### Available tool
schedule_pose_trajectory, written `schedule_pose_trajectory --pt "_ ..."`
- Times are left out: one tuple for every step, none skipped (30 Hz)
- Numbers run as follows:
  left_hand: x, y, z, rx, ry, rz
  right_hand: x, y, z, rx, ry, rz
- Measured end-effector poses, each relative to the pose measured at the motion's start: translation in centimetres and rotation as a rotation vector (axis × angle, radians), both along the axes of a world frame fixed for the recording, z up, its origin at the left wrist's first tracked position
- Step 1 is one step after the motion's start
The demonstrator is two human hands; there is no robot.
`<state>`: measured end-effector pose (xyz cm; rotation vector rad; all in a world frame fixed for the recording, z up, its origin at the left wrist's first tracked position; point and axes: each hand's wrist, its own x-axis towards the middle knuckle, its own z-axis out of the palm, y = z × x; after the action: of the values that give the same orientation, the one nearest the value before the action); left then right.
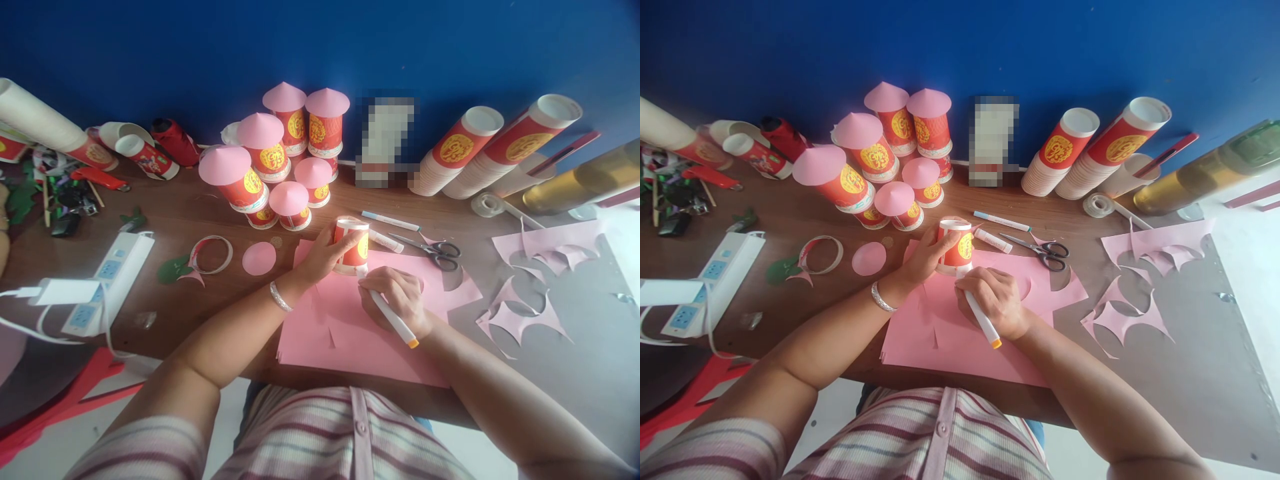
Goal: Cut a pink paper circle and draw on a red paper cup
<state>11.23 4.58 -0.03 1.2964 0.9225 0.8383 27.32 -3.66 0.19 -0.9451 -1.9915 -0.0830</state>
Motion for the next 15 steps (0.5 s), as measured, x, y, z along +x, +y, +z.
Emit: schedule_pose_trajectory --pt "-0.02 0.02 -0.03 0.006 0.003 -0.003 0.01 -0.01 -0.03 0.0 0.002 -0.003" --pt "-0.03 0.03 -0.05 0.009 0.003 -0.007 0.02 -0.02 -0.05 0.0 0.003 -0.007" --pt "-0.03 0.03 -0.06 0.007 0.001 -0.012 0.02 -0.03 -0.08 0.0 0.005 -0.012" --pt "-0.03 0.02 -0.06 0.004 -0.003 -0.017 0.01 -0.04 -0.09 0.0 0.006 -0.016" --pt "-0.02 0.01 -0.04 0.001 -0.007 -0.018 0.0 -0.04 -0.09 0.0 0.006 -0.019" --pt "-0.01 -0.01 -0.02 0.0 -0.01 -0.019 -0.02 -0.04 -0.09 0.002 0.007 -0.021" --pt "0.01 -0.03 0.02 0.002 -0.013 -0.018 -0.04 -0.03 -0.08 0.006 0.007 -0.022" --pt "0.03 -0.05 0.05 0.006 -0.014 -0.018 -0.06 -0.02 -0.08 0.008 0.008 -0.021" --pt "0.05 -0.06 0.09 0.011 -0.015 -0.017 -0.07 -0.01 -0.07 0.01 0.009 -0.019" --pt "0.06 -0.08 0.13 0.016 -0.014 -0.016 -0.08 0.01 -0.07 0.009 0.01 -0.017" --pt "0.07 -0.08 0.17 0.017 -0.011 -0.015 -0.09 0.02 -0.07 0.008 0.01 -0.015" --pt "0.08 -0.09 0.19 0.017 -0.008 -0.014 -0.09 0.02 -0.06 0.007 0.009 -0.015" --pt "0.08 -0.08 0.21 0.015 -0.003 -0.013 -0.09 0.03 -0.06 0.005 0.008 -0.015" --pt "0.09 -0.07 0.22 0.014 0.002 -0.013 -0.09 0.03 -0.06 0.006 0.007 -0.015" --pt "0.09 -0.06 0.21 0.017 0.004 -0.013 -0.08 0.03 -0.06 0.008 0.007 -0.015"
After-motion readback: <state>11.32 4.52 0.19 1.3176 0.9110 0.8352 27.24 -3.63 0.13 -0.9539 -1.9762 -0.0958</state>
